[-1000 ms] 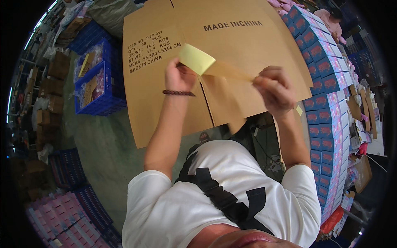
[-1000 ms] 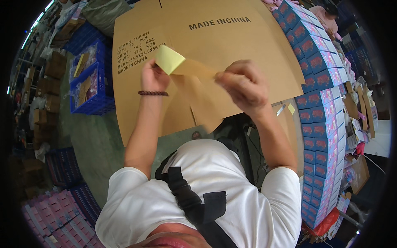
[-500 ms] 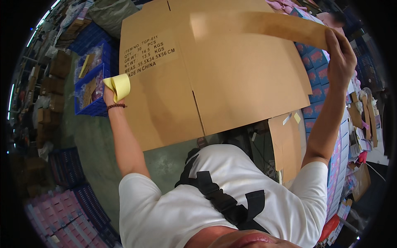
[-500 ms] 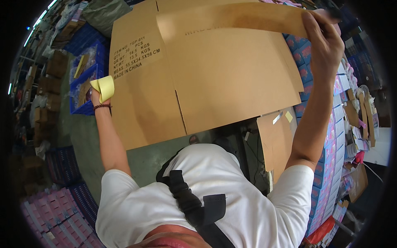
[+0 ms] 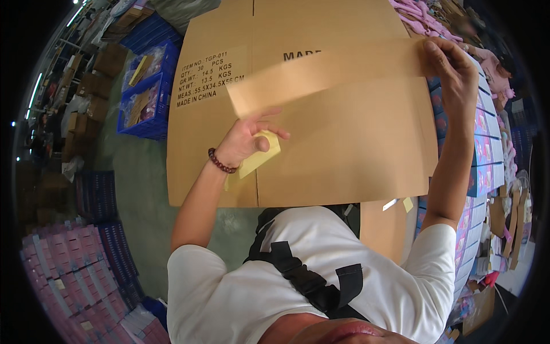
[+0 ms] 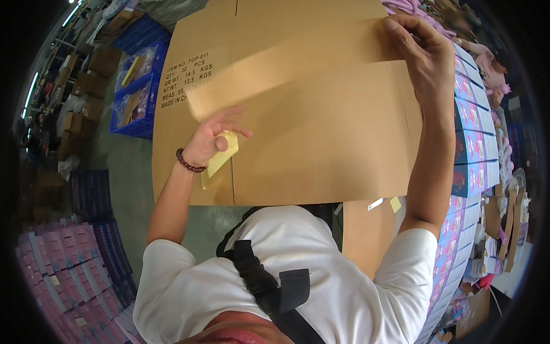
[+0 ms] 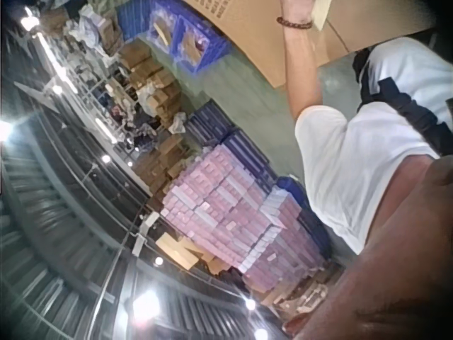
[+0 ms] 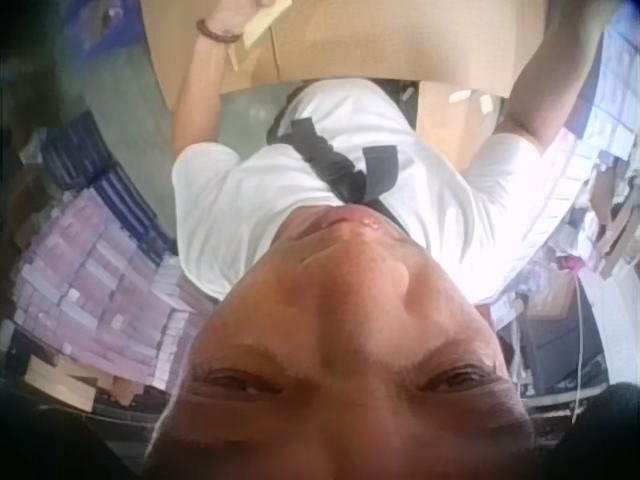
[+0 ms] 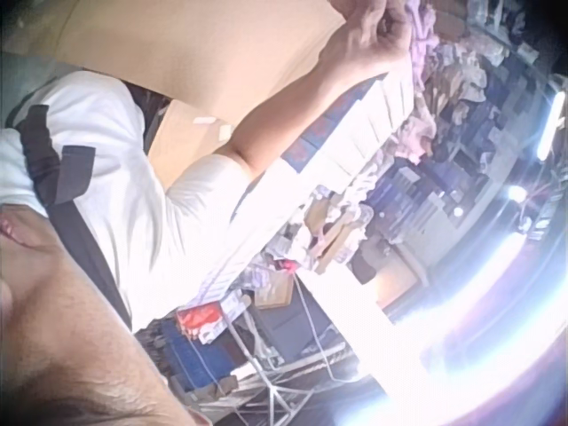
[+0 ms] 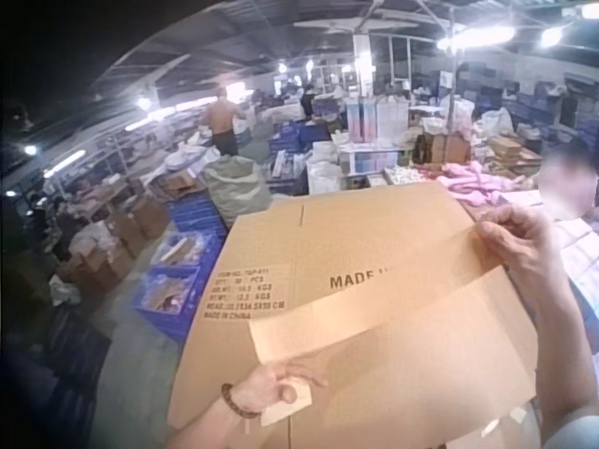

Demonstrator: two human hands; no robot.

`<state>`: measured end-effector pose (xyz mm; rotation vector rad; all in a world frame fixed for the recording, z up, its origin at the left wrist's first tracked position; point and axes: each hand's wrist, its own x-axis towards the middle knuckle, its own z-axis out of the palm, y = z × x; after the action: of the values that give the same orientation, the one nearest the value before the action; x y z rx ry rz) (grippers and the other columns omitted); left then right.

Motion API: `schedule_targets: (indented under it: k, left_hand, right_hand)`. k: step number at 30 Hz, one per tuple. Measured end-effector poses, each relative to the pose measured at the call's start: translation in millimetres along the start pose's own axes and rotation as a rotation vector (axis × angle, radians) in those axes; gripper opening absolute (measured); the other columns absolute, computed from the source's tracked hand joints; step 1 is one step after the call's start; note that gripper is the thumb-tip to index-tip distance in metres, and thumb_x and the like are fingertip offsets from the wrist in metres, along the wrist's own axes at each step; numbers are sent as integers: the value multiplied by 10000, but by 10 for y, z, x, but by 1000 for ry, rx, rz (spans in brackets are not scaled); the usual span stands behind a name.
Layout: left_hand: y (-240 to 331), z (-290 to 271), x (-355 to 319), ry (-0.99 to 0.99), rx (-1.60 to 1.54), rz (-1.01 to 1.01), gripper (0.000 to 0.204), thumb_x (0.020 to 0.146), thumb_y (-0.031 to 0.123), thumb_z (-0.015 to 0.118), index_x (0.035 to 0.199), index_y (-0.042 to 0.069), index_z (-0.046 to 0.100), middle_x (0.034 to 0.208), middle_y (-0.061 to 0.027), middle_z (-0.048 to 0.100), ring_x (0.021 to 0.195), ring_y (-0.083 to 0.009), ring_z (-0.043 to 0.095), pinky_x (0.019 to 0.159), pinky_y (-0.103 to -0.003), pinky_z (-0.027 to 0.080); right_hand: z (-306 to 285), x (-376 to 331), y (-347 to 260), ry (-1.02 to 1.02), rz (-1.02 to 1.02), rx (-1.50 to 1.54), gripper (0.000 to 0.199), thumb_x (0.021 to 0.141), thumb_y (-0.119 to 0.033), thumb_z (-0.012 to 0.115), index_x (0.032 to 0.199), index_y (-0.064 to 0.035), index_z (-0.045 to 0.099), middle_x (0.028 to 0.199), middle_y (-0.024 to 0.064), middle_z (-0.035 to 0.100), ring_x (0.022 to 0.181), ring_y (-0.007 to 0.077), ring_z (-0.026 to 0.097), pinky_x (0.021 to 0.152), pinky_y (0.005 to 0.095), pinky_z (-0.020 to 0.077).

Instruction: The person assembles a flat cardboard box by folding its flaps and securing them with yellow tape. They then use a tape dispenser to apply clear packing tape to seal the box. The person handles multiple boxes and stacks them.

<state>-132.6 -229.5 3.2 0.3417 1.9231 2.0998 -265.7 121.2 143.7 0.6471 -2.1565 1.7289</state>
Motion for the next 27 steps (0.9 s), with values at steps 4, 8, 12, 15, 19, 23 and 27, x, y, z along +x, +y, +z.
schedule_targets:
  k: [4,8,12,15,19,23,27]
  left_hand:
    - [20,155,223,-16,-230,55,873,766,617,666,1332,3,411,860,-124,650,567,-75,543,500,-166,429]
    - [-1,189,351,207,-306,-98,567,889,475,614,1241,46,499,818,-93,639,437,-34,416,392,-171,334]
    - [-105,155,559,561,-293,-264,344,919,330,623,1113,49,587,828,-73,651,497,-47,481,408,-196,371]
    - [-264,74,724,600,-241,-194,260,894,257,667,987,15,647,828,-40,652,641,-77,577,567,-233,471]
    - [-443,-262,1097,578,-38,-262,284,868,228,699,986,-25,644,861,-68,665,681,-117,635,618,-256,537]
    - [-561,-753,1673,551,115,-341,345,853,237,712,1023,-55,642,889,-95,675,714,-139,649,634,-271,544]
    - [-765,-1081,2134,583,272,-377,402,830,283,721,1051,-46,653,949,-114,681,808,-163,651,729,-285,526]
  right_hand:
    - [-98,47,203,3,25,36,169,885,-121,679,980,19,676,839,-8,651,737,43,581,655,179,466]
    - [-225,37,323,14,80,-11,171,883,-124,680,977,19,675,837,-6,650,720,47,577,652,185,469]
    - [-290,35,428,2,86,-20,166,889,-125,672,972,18,676,830,3,653,715,58,583,657,197,479]
    - [-312,17,580,12,122,-6,161,894,-124,665,966,19,679,829,13,658,724,67,595,662,206,486]
    - [-213,113,1018,47,272,-46,202,891,-155,665,978,27,680,848,31,671,739,92,621,608,239,525]
    - [29,429,1662,54,381,-153,282,859,-243,689,985,10,695,858,52,680,719,104,626,580,260,533]
    - [242,754,2240,59,455,-364,299,832,-272,706,974,-8,710,840,73,685,715,114,627,570,276,531]
